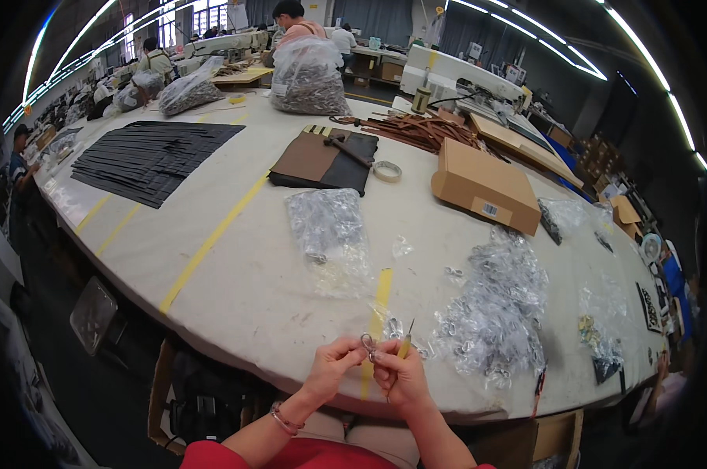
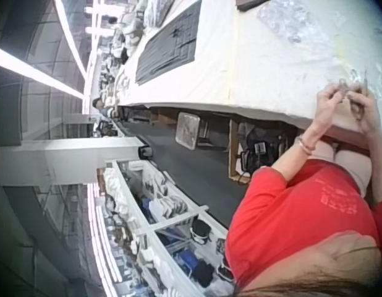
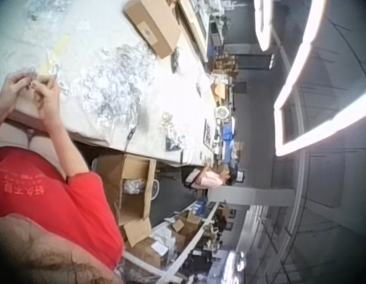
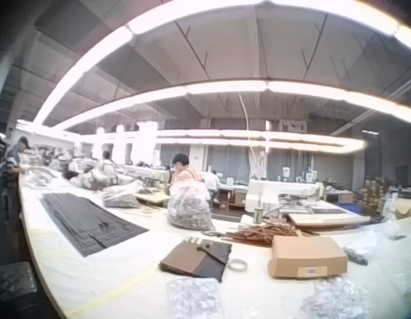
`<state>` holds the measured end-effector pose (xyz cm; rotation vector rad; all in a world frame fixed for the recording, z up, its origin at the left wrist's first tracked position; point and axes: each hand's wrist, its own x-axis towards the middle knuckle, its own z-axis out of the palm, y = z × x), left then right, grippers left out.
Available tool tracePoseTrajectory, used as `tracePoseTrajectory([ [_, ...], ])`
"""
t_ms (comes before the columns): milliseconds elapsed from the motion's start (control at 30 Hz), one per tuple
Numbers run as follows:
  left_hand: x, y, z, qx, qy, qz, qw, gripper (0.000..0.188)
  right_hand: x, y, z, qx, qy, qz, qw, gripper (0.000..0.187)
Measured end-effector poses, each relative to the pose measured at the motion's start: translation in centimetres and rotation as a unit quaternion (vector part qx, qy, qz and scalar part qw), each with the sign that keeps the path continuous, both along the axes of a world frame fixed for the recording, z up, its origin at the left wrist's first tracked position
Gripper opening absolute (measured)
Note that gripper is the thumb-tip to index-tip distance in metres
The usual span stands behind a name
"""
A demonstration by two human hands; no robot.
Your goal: The person sorts and assembles small metal hardware pieces into plastic bags by hand.
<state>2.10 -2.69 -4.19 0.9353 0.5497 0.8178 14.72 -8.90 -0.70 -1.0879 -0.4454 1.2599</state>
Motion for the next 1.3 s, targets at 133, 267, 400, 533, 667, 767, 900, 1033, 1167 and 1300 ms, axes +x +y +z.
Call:
tracePoseTrajectory([
  [133,0.0,-0.2,0.5,-0.050,-0.076,-0.041,0.995,0.017,0.5,-0.3,0.0,-0.005,0.214,0.120,0.969,0.008],
  [267,-0.1,-0.2,0.9,-0.069,-0.133,-0.057,0.987,0.015,0.5,-0.2,0.3,-0.027,0.225,0.169,0.959,0.010],
  [400,-1.0,0.6,1.3,-0.067,-0.153,-0.042,0.985,0.015,0.9,0.1,2.0,-0.034,-0.172,0.143,0.974,0.020],
  [533,-1.2,0.8,1.7,-0.068,-0.084,-0.045,0.993,0.008,3.5,1.4,2.6,-0.025,-0.076,0.241,0.967,0.036],
  [667,-1.0,0.8,1.2,-0.025,-0.017,-0.038,0.999,0.007,3.1,1.3,2.6,-0.031,-0.106,0.333,0.936,0.042],
  [767,-0.7,0.3,2.4,0.028,0.085,0.014,0.996,0.007,2.6,0.9,2.5,-0.019,-0.107,0.367,0.924,0.050],
  [900,-0.5,0.2,1.5,0.183,0.126,0.043,0.974,0.006,2.9,1.0,2.7,-0.039,-0.125,0.370,0.920,0.048],
  [1033,-0.9,0.6,2.4,0.138,0.127,-0.036,0.982,0.008,4.0,1.5,1.9,-0.008,-0.206,0.377,0.903,0.046],
  [1167,-0.6,0.8,2.6,0.061,0.125,-0.070,0.988,0.011,3.4,1.6,0.5,0.140,-0.445,0.243,0.851,0.041],
  [1300,-0.7,1.5,2.4,0.026,0.112,-0.064,0.991,0.012,3.5,0.1,3.6,0.018,-0.715,0.191,0.672,0.034],
])
